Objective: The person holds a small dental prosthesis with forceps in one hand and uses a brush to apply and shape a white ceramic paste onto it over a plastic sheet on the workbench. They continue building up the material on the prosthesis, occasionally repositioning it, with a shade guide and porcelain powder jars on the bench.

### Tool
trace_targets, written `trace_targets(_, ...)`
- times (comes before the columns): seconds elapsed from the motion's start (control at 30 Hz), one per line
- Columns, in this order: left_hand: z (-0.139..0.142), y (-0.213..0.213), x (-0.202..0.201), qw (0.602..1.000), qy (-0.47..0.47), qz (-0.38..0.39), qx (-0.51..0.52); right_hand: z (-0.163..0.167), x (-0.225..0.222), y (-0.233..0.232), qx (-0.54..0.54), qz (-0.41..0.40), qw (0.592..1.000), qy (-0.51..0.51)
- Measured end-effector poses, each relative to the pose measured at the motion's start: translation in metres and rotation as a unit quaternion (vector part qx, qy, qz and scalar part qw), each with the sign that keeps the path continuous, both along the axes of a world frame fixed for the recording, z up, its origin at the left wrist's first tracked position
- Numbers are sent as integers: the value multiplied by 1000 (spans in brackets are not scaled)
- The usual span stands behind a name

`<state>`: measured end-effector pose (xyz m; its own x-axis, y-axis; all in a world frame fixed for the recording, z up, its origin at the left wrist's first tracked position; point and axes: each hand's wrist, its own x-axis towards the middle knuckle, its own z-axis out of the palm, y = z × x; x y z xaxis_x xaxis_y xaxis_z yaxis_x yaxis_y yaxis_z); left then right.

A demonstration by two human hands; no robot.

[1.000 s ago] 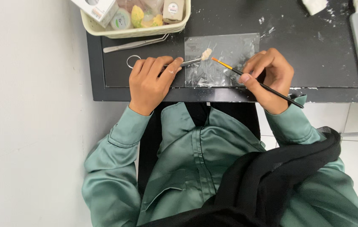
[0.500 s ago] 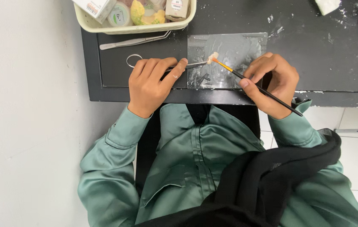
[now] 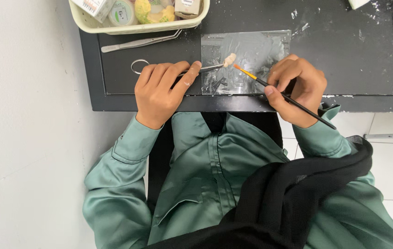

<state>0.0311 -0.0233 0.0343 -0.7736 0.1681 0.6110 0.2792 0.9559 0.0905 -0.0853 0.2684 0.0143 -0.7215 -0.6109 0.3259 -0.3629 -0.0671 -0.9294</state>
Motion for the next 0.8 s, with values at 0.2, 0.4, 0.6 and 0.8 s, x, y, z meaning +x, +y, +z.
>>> trace_targets(0.2, 0, 1, 0, 1000, 3, 1, -1, 2, 2, 2, 4, -7, 1000, -2)
trace_targets(0.4, 1, 0, 0, 1000, -2, -3, 0, -1, -1, 2, 2, -6, 1000, 4)
trace_targets(0.6, 2, 0, 0, 1000, -2, -4, -5, 0, 1, 3, 2, -12, 1000, 2)
trace_targets(0.8, 4, -1, -1, 1000, 1, -4, -2, 0, -1, 1, -11, -11, 1000, 2)
